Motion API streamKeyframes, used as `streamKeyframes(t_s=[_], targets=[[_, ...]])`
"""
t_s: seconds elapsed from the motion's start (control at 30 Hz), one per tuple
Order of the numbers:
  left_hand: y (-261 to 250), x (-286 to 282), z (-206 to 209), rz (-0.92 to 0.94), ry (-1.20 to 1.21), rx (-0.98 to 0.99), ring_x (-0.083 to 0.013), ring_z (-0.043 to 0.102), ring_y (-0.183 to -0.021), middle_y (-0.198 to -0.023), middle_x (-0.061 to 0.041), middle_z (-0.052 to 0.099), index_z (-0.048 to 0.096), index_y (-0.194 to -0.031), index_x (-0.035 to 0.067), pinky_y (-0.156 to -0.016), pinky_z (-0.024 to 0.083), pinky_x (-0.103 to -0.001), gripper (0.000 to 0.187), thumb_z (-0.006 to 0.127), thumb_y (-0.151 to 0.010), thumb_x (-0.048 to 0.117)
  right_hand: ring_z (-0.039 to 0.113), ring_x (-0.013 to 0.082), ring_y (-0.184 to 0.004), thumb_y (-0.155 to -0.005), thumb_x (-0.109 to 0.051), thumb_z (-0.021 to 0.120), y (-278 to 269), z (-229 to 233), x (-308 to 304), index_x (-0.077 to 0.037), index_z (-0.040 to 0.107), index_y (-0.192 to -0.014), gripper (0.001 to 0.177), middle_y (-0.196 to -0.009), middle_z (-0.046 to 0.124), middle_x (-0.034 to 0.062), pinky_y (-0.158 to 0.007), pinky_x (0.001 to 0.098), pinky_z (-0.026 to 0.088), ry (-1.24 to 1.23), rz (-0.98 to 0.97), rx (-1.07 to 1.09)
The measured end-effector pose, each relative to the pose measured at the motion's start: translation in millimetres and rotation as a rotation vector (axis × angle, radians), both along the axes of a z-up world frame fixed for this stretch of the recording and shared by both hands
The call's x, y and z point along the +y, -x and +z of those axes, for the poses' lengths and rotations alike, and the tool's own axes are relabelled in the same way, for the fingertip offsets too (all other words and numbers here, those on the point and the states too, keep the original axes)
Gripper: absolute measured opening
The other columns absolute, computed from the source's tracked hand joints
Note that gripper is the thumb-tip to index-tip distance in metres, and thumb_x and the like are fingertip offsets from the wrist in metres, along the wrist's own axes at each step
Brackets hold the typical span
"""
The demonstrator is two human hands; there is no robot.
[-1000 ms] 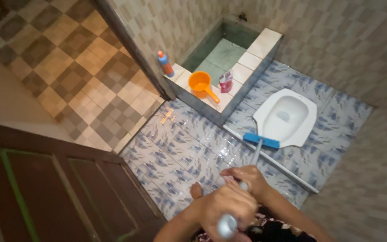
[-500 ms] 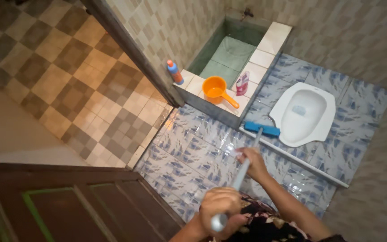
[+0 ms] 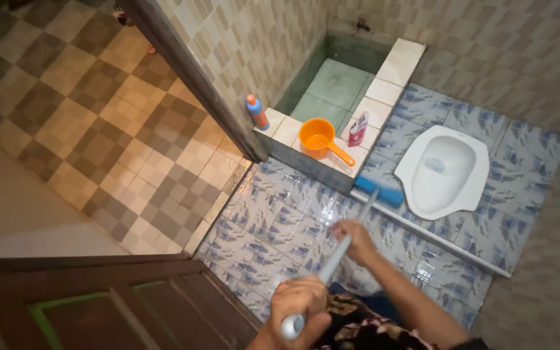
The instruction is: The person cleans a squat toilet and the surrounding floor area using a long-handled squeegee and water from a basin poured with a plastic scoop.
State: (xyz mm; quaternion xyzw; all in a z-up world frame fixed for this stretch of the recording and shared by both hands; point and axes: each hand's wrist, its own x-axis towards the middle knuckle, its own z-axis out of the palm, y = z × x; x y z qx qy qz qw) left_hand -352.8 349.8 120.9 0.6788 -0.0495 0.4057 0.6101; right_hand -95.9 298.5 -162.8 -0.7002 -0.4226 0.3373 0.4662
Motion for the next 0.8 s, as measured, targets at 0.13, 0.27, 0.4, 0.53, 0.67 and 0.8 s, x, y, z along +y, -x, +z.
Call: streamKeyframes(t_s=[0.13, 0.27, 0.4, 0.53, 0.67, 0.8], targets=[[-15.9, 6.5, -14.5, 0.018, 0.046, -0.011, -0.0272, 0.055, -0.059, -0.066, -0.009, 0.052, 0.044, -0.072, 0.006, -0.063, 0.043, -0.039, 0.033, 0.068, -0.095, 0.006, 0.064, 0.0343, -0.084, -0.090, -0.015, 0.066, -6.7, 15.5, 12.8, -0.005, 0.074, -0.096, 0.014, -0.087, 0.071, 0.0145, -0.076, 0.0433, 0.052, -0.195, -0.055, -0.414], [-27.5, 36.5, -50.0, 0.264, 0.301, -0.129, -0.0224, 0.052, -0.059, -0.068, -0.008, 0.053, 0.051, -0.075, 0.003, -0.058, 0.045, -0.038, 0.022, 0.061, -0.094, 0.008, 0.066, 0.0371, -0.090, -0.092, -0.017, 0.069, -19.1, 7.8, 62.2, -0.009, 0.074, -0.095, 0.010, -0.091, 0.072, 0.0141, -0.077, 0.0459, 0.052, -0.133, -0.013, -0.548], [-11.4, 65.6, -32.4, 0.442, 0.517, -0.395, -0.0196, 0.042, -0.061, -0.068, -0.007, 0.048, 0.049, -0.086, 0.003, -0.060, 0.040, -0.040, 0.021, 0.062, -0.096, 0.016, 0.070, 0.0340, -0.097, -0.083, -0.009, 0.067, -6.2, 51.8, 97.5, -0.016, 0.075, -0.098, 0.018, -0.098, 0.075, 0.0094, -0.078, 0.0440, 0.056, 0.099, 0.108, -0.470], [-7.5, 74.9, 7.2, 0.325, 0.414, -0.452, -0.0171, 0.043, -0.051, -0.059, -0.003, 0.048, 0.049, -0.080, 0.007, -0.057, 0.038, -0.038, 0.032, 0.063, -0.104, 0.021, 0.069, 0.0342, -0.097, -0.075, -0.011, 0.075, -0.6, 114.2, 89.2, -0.015, 0.072, -0.100, 0.025, -0.095, 0.074, 0.0085, -0.078, 0.0456, 0.055, 0.161, 0.263, -0.457], [-62.4, 61.7, -23.9, 0.388, 0.404, -0.400, -0.0181, 0.043, -0.052, -0.060, -0.006, 0.047, 0.048, -0.075, 0.006, -0.055, 0.037, -0.037, 0.035, 0.065, -0.101, 0.020, 0.067, 0.0358, -0.098, -0.060, -0.005, 0.076, -71.2, 87.9, 90.6, -0.014, 0.071, -0.102, 0.043, -0.100, 0.073, 0.0107, -0.076, 0.0453, 0.055, 0.003, 0.285, -0.538], [-121.7, 45.4, -67.4, 0.418, 0.386, -0.184, -0.0179, 0.050, -0.051, -0.061, -0.003, 0.053, 0.050, -0.071, 0.009, -0.054, 0.047, -0.038, 0.025, 0.062, -0.092, 0.009, 0.068, 0.0322, -0.099, -0.069, -0.005, 0.071, -137.8, 7.7, 85.2, -0.015, 0.073, -0.102, 0.034, -0.100, 0.075, 0.0069, -0.081, 0.0429, 0.055, 0.018, 0.266, -0.568]])
